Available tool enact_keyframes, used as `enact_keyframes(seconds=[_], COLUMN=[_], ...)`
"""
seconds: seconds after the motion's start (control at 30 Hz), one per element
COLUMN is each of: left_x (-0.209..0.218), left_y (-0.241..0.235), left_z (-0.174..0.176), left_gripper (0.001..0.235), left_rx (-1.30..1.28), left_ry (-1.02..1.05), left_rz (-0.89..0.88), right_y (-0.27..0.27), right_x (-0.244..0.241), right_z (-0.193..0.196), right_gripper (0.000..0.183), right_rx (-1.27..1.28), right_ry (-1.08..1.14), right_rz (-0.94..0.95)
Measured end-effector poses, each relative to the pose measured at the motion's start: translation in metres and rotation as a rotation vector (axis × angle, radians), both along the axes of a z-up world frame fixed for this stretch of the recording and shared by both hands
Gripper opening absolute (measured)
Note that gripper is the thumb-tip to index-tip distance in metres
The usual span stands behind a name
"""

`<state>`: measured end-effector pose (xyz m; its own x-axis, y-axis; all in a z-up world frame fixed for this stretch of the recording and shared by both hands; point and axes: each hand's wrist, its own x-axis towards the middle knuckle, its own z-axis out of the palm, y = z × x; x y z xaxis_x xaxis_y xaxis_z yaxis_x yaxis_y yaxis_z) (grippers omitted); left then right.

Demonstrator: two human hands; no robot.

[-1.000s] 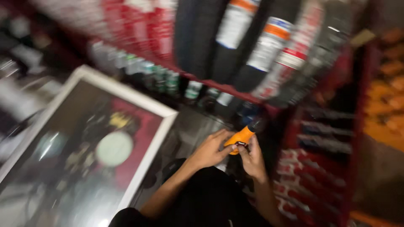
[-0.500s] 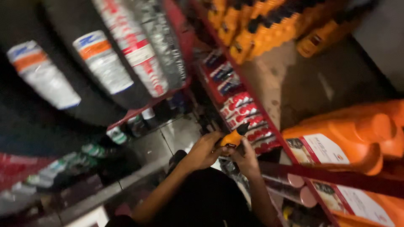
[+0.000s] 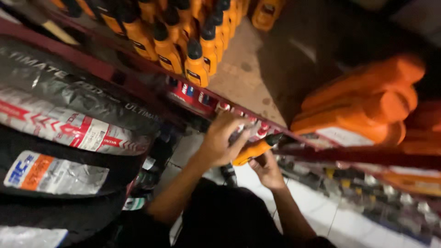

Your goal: The person repeatedly picks up orange bottles from a glass display counter and places them onto a red metal shelf. The task involves a repetitive cycle of lifting the bottles and arranging them in rows on the shelf.

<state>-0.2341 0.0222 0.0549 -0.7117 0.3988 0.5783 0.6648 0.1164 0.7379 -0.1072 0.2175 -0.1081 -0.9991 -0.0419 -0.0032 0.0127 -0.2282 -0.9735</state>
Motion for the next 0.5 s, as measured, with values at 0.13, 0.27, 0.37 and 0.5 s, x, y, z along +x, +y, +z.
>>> enact_keyframes(seconds=[0.13, 0.27, 0.37, 0.5], left_x=[-0.072, -0.122, -0.133, -0.133], left_y=[0.023, 0.045, 0.054, 0.054], left_z=[0.011, 0.002, -0.014, -0.027], left_gripper=[0.024, 0.051, 0.068, 0.075], left_rx=[-0.16, -0.396, -0.441, -0.379], left_ry=[0.198, 0.338, 0.277, 0.215], left_rz=[0.017, 0.013, -0.04, -0.057], right_y=[-0.009, -0.011, -0.007, -0.004], right_x=[0.004, -0.003, -0.01, -0.046], right_z=[0.018, 0.061, 0.102, 0.141], right_gripper=[0.039, 0.041, 0.017, 0.033], right_rx=[0.07, 0.347, 0.529, 0.545], right_ry=[0.034, 0.105, 0.368, 0.324], right_rz=[-0.105, -0.289, -0.325, -0.532])
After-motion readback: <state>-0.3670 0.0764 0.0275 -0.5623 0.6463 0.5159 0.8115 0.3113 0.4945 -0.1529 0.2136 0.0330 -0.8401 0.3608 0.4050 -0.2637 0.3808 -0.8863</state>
